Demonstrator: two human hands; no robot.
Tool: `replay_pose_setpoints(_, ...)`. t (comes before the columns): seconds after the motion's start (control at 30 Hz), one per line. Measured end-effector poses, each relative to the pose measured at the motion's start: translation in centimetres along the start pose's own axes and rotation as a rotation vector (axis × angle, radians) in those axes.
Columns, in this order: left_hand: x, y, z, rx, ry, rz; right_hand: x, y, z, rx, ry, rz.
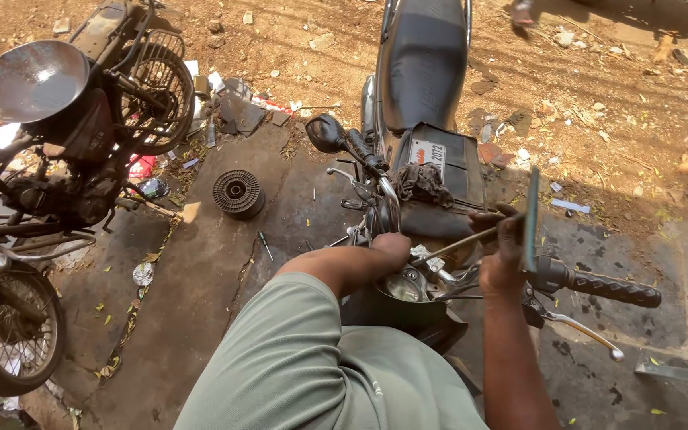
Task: The recorder is repairing the front headlight and handle area of a motorcycle using a T-handle wrench.
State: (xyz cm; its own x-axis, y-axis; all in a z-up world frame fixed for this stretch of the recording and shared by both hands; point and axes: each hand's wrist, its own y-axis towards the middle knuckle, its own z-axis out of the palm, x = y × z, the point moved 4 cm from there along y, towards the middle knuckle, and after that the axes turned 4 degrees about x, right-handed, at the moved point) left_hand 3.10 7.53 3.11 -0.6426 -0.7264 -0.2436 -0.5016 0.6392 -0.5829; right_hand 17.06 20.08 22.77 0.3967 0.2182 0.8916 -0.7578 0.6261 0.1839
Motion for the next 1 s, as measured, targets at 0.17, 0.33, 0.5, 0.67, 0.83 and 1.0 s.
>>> replay_pose_setpoints(0.17, -0.1, -0.8, -1.1, -0.032, -0.083, 0.021, 4.7, -2.3, -2.5, -0.107, 0.105, -0.096)
replay_pose_setpoints(0.33, 0.8, 0.6, -1.5, -0.161, -0.022, 0.160, 6.0, -6.3, -12.9, -0.105, 0.092, -0.186)
replay_pose_setpoints(0.5, -1.4, -0.5, -1.6, -0.223, -0.159, 0.191, 10.3, -16.1, -23.4, -0.306, 0.083, -0.173)
replay_pose_setpoints(0.67, -3.5, -3.5, -5.6, -0.204, -0.308, 0.437, 11.2, -23.0, -29.9, -0.482, 0.151, -0.243)
replay_pose_setpoints(0.83, -6.2, -3.6, -3.9, 0.057, -0.146, 0.559, 10.9, -24.7, -30.9, -0.446, 0.108, -0.218)
replay_pose_setpoints(1.0, -7.4, -2.3, -0.5, 0.053, 0.164, 0.589, 10.5, -23.2, -27.7, -0.460, 0.099, -0.194)
